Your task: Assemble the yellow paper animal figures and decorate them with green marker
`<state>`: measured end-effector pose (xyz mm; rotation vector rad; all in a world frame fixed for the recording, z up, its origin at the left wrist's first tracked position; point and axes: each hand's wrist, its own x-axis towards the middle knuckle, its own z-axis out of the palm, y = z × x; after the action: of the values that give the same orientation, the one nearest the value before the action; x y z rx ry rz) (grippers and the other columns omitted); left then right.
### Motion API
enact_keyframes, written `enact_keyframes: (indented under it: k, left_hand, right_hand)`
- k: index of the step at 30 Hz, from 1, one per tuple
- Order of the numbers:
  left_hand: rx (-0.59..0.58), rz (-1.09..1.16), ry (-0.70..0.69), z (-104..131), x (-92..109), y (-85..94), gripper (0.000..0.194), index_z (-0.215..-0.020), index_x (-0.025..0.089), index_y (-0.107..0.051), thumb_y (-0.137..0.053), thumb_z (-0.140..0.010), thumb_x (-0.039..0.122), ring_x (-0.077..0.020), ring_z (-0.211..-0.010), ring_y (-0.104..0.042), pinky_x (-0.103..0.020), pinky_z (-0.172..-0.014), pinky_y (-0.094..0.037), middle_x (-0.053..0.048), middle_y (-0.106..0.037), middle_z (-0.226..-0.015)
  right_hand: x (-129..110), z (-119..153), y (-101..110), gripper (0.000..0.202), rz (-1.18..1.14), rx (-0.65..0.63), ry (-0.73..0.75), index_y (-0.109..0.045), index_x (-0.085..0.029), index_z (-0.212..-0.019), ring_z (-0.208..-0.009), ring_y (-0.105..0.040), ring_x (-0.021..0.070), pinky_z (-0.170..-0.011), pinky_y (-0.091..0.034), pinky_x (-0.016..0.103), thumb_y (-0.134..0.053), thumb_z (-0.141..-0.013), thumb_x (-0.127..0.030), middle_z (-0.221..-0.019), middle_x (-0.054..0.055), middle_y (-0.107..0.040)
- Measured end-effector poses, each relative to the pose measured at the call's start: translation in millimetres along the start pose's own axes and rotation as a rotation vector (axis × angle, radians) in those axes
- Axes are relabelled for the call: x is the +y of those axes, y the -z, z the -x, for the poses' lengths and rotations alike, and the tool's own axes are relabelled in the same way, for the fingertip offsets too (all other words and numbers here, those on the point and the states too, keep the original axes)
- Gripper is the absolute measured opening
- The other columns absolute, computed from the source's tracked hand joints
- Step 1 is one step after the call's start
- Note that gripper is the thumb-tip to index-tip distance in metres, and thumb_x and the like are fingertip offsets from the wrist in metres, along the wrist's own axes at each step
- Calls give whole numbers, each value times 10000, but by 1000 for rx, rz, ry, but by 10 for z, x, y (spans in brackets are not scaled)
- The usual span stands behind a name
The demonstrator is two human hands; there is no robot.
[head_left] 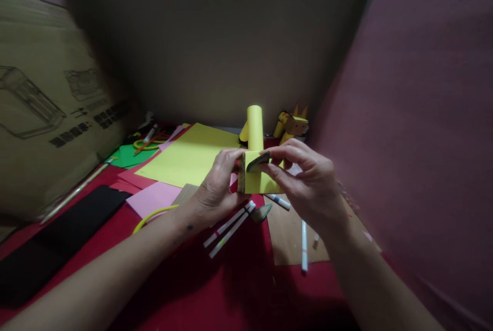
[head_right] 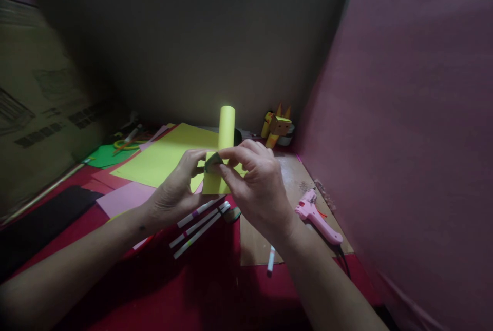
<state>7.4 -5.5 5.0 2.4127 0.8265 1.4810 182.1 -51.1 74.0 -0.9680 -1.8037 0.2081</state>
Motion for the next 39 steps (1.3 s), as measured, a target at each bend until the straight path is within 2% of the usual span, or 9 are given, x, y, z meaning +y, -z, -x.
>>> enact_keyframes:
  k: [14, 30, 39]
  left_hand:
    - [-19, -5, 13, -7, 35, 21, 609, -1290, 242, -422, -696, -765, 101, -264, -1088, -545, -449, -893, -542, -88, -522, -1192]
    - [-4, -23, 23, 4, 23, 4, 586, -1274, 203, -433, -698, -761, 98, -249, -1046, -542, -439, -873, -536, -88, -535, -1147]
    - [-40, 55, 109, 4, 7, 18, 679, -1294, 283, -424, -762, -729, 118, -263, -1120, -526, -498, -929, -539, -69, -508, -1215]
  right_hand:
    - [-39, -18, 24, 106, -52, 22, 35, -750, -155, -900, -717, -557, 150, -679, -438, 316, -711, -813, -110, -739, 2, -592]
    - [44, -53, -15, 135, -148, 56, 34, -763, -193, -783, -667, -532, 116, -620, -411, 277, -697, -815, -80, -702, -18, -588]
    - [29, -101, 19, 107, -96, 12, -4, -777, -171, -851, -690, -550, 121, -607, -415, 271, -686, -828, -120, -728, -3, -599]
